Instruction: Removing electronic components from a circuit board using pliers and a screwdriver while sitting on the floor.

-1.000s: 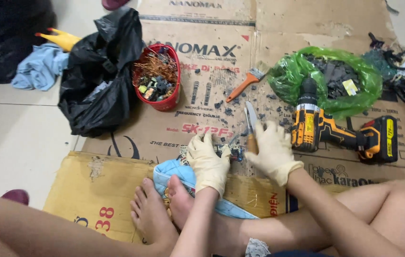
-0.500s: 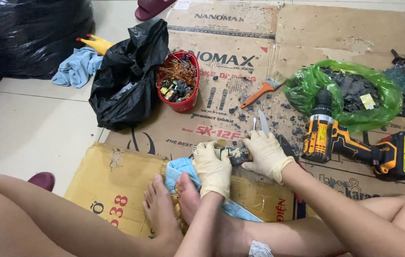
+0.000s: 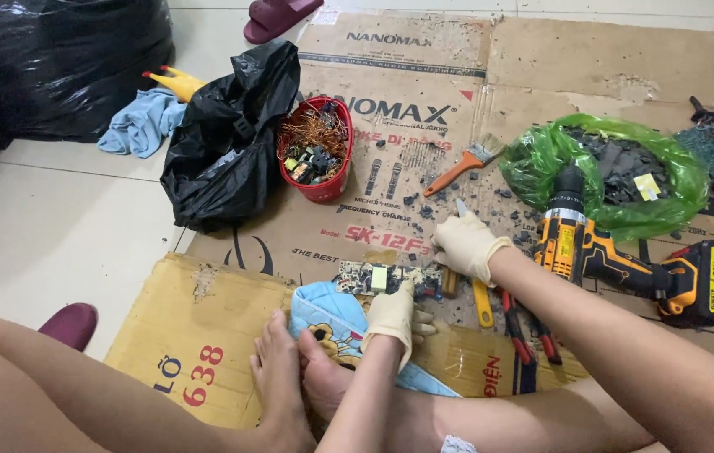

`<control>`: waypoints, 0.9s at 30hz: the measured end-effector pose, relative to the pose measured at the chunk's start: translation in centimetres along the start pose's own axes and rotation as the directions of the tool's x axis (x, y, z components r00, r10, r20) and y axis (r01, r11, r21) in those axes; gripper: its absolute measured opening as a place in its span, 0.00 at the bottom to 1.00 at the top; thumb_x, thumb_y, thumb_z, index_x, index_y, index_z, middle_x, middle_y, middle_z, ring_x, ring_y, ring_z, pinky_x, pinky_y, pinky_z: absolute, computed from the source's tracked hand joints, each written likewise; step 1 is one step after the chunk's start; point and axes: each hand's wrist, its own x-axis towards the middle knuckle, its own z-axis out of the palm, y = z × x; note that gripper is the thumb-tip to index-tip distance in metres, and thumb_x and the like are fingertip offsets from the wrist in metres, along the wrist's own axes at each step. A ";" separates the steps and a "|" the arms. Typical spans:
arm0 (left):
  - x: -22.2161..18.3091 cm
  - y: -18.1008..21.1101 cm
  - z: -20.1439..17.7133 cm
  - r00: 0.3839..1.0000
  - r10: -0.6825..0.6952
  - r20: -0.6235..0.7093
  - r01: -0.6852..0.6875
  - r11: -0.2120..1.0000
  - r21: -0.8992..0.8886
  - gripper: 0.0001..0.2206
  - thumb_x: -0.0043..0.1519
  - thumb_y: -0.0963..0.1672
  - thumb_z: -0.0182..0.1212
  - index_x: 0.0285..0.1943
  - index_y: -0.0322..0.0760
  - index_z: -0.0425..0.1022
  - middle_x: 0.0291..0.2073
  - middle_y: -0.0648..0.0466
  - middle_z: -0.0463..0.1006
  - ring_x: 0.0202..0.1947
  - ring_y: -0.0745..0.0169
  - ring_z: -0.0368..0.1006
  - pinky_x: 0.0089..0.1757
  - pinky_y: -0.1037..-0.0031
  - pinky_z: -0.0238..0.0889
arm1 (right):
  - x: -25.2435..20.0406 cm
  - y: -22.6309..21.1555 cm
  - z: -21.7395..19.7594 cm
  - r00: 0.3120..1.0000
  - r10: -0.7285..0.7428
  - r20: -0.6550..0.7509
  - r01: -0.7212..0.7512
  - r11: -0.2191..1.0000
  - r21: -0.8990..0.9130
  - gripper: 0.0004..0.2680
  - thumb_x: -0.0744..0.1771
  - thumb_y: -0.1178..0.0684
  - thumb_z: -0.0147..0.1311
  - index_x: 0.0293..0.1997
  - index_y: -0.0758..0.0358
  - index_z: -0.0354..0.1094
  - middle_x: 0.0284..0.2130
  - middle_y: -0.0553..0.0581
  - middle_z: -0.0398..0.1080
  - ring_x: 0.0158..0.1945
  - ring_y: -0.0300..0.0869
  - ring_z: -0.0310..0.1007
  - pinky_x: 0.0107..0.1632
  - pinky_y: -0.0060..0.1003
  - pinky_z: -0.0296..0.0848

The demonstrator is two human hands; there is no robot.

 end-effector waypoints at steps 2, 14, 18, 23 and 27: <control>4.1 -1.2 0.4 1.000 0.010 0.029 -0.006 0.992 -0.128 0.29 0.59 0.58 0.57 0.52 0.29 0.76 0.44 0.44 0.81 0.44 0.52 0.77 0.46 0.62 0.71 | -0.4 -0.5 -0.6 1.000 0.010 -0.004 -0.010 1.000 0.005 0.10 0.61 0.41 0.63 0.35 0.53 0.78 0.33 0.56 0.77 0.44 0.50 0.80 0.56 0.44 0.71; 0.3 2.1 -0.4 0.985 0.084 0.153 0.104 0.424 -0.900 0.37 0.60 0.55 0.65 0.73 0.30 0.58 0.70 0.37 0.65 0.71 0.40 0.58 0.67 0.58 0.50 | -1.1 0.1 -4.3 0.977 0.214 0.014 -0.194 0.858 0.476 0.06 0.62 0.46 0.57 0.32 0.49 0.80 0.33 0.57 0.80 0.47 0.54 0.79 0.52 0.48 0.75; 4.9 1.0 1.2 0.983 0.107 0.150 0.117 0.265 -0.957 0.36 0.52 0.53 0.75 0.67 0.35 0.65 0.68 0.48 0.67 0.71 0.53 0.60 0.68 0.73 0.52 | -5.0 -0.5 -2.6 0.927 0.363 0.093 -0.313 0.614 0.724 0.08 0.61 0.44 0.61 0.34 0.51 0.82 0.33 0.57 0.80 0.48 0.52 0.79 0.51 0.45 0.75; 3.7 2.9 2.3 0.971 0.133 0.196 0.134 0.376 -0.917 0.43 0.50 0.58 0.73 0.71 0.40 0.60 0.64 0.50 0.63 0.64 0.55 0.62 0.65 0.70 0.57 | -10.7 -2.8 -2.9 0.864 0.427 0.265 -0.285 -0.018 0.958 0.09 0.64 0.54 0.58 0.42 0.69 0.79 0.32 0.58 0.77 0.36 0.41 0.73 0.43 0.37 0.73; -3.7 5.5 1.0 0.987 0.120 0.108 0.065 0.317 -0.946 0.47 0.46 0.58 0.74 0.74 0.40 0.58 0.70 0.49 0.58 0.71 0.50 0.55 0.68 0.64 0.46 | -11.5 -2.0 1.0 0.842 0.405 0.356 0.011 -0.673 0.740 0.09 0.67 0.59 0.57 0.44 0.82 0.72 0.36 0.62 0.71 0.36 0.42 0.68 0.45 0.35 0.71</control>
